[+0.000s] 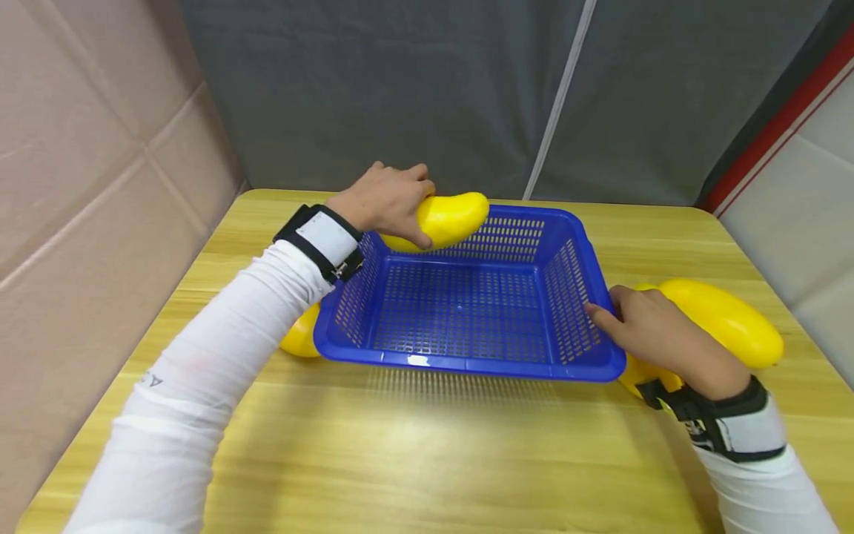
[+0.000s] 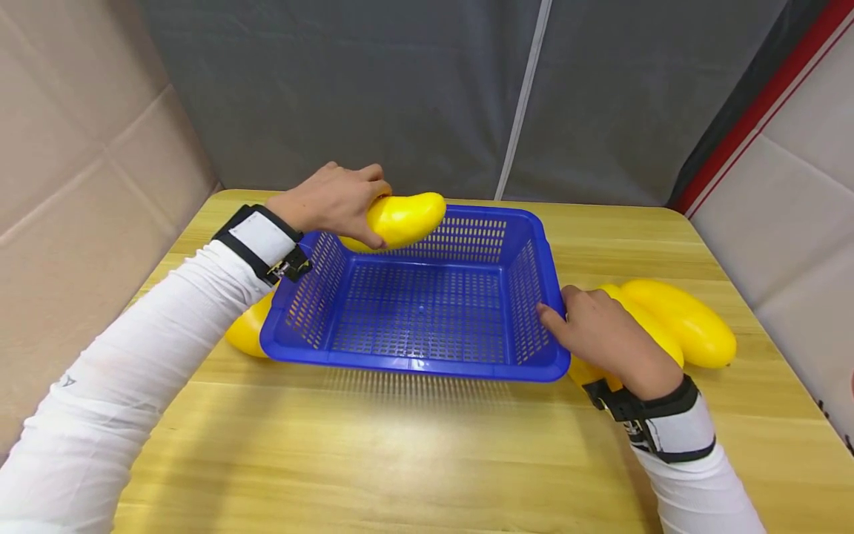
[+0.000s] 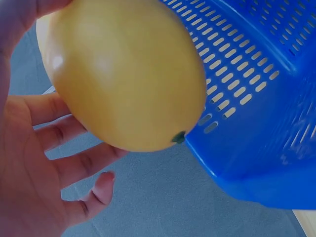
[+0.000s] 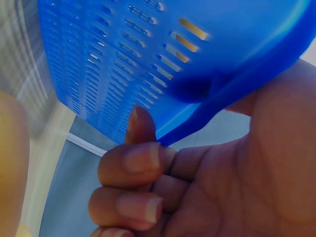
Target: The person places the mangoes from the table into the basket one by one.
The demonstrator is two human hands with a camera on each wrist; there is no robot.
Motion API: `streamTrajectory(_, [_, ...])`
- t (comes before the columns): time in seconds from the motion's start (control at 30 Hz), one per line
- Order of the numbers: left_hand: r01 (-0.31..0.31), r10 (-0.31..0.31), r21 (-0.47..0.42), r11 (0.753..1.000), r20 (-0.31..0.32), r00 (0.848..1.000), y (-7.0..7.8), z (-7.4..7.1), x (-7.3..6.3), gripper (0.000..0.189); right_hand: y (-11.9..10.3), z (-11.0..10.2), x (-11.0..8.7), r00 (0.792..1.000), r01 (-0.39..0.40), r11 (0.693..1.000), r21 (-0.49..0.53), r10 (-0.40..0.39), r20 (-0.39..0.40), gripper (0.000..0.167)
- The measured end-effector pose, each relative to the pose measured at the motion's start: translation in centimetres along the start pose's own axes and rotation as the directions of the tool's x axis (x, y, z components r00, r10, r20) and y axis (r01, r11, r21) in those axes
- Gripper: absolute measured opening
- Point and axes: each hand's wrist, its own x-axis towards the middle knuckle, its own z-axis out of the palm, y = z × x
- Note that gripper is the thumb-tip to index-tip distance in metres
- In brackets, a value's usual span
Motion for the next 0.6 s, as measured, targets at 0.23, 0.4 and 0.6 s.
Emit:
streamTrajectory(0.23, [-0.009,0.01,-0.019,1.0,0.078,0.997,0.3,0.7,0.2,0.073,-0.2,0.2,0.1,0.999,-0.02,0.999,0.029,0.018,0.044,0.045])
streamTrajectory(0.4, [0.0,0.004,-0.032,0.999,0.113,0.994,0.3,1.3,0.1,0.074,-0.4,0.2,0.3,0.999,-0.012,0.999,0.03,0.011,0.037,0.043])
streamTrajectory(0.6, [-0.007,0.009,-0.017,1.0,0.119,0.993,0.2,2.2,0.2,0.072,-0.6,0.4,0.5,0.997,-0.023,0.998,0.059,0.019,0.07,0.045])
